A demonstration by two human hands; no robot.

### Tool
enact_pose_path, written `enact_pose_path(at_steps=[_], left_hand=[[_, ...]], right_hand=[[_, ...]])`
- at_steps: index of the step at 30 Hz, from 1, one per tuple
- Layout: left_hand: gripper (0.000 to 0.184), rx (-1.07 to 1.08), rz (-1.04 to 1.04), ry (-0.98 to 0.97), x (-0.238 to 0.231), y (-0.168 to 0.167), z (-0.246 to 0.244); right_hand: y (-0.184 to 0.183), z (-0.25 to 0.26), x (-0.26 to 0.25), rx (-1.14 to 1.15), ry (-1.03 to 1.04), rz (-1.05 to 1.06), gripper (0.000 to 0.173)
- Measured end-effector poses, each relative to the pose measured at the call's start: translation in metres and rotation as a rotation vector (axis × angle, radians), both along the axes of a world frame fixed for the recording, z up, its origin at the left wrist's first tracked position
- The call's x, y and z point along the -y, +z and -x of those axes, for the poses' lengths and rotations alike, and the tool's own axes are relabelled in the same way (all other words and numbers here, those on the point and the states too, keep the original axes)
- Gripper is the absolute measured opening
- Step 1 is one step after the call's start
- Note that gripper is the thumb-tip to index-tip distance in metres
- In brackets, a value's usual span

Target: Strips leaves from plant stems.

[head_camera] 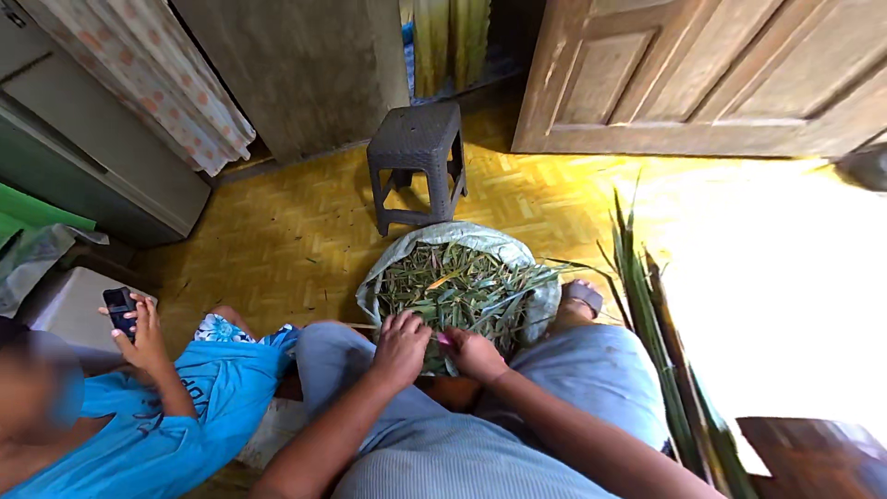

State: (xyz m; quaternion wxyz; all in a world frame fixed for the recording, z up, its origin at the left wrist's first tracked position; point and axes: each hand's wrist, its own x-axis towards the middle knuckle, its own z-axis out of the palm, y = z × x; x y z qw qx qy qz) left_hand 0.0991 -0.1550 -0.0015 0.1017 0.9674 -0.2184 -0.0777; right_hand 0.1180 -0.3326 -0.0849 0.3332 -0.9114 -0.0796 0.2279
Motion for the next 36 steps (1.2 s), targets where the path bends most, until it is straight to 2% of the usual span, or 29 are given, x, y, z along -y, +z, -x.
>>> enact_pose_path(at_steps=[2,3,4,5,8,10,12,14,16,19,21,25,34,36], left_hand=[[0.020,0.390,0.263,-0.080,-0.003,-0.009,0.005],[0.019,0.454,0.344,-0.075,-0.002,-0.011,0.007],[0.020,0.418,0.394,-0.034,-0.001,-0.012,0.011],[0.024,0.289,0.424,0.035,-0.001,-0.011,0.016],[0.041,-0.259,0.502,0.259,-0.001,-0.007,0.018],[0.040,-0.388,0.596,0.319,0.000,-0.011,0.019],[0.034,-0.381,0.657,0.335,0.000,-0.011,0.021],[0.032,-0.357,0.712,0.348,-0.003,-0.009,0.023],[0.033,-0.346,0.746,0.359,-0.005,-0.005,0.025],[0.034,-0.363,0.796,0.383,-0.009,0.004,0.024],[0.032,-0.400,0.834,0.427,-0.012,0.008,0.022],[0.028,-0.387,0.833,0.456,-0.018,0.007,0.020],[0.029,-0.355,0.791,0.468,-0.029,0.005,0.031],[0.031,-0.359,0.792,0.467,-0.033,0.005,0.036]], right_hand=[[0.008,-0.005,0.002,-0.036,-0.132,-0.082,0.037],[0.014,-0.009,0.003,-0.065,-0.211,-0.162,0.034],[0.020,-0.012,0.004,-0.099,-0.290,-0.259,0.031],[0.027,-0.015,0.004,-0.133,-0.371,-0.382,0.027],[0.055,-0.015,-0.007,-0.241,-0.578,-0.762,0.016],[0.068,-0.012,-0.016,-0.275,-0.640,-0.912,0.010],[0.074,-0.007,-0.023,-0.252,-0.644,-0.975,0.009],[0.075,-0.002,-0.027,-0.176,-0.612,-0.945,0.010],[0.073,0.002,-0.029,-0.055,-0.532,-0.812,0.012],[0.074,0.012,-0.030,0.030,-0.337,-0.612,0.046],[0.077,0.022,-0.036,0.002,-0.245,-0.535,0.055],[0.081,0.038,-0.047,0.011,-0.142,-0.433,0.053],[0.083,0.042,-0.055,0.098,-0.108,-0.281,0.049],[0.082,0.039,-0.055,0.082,-0.138,-0.332,0.048]])
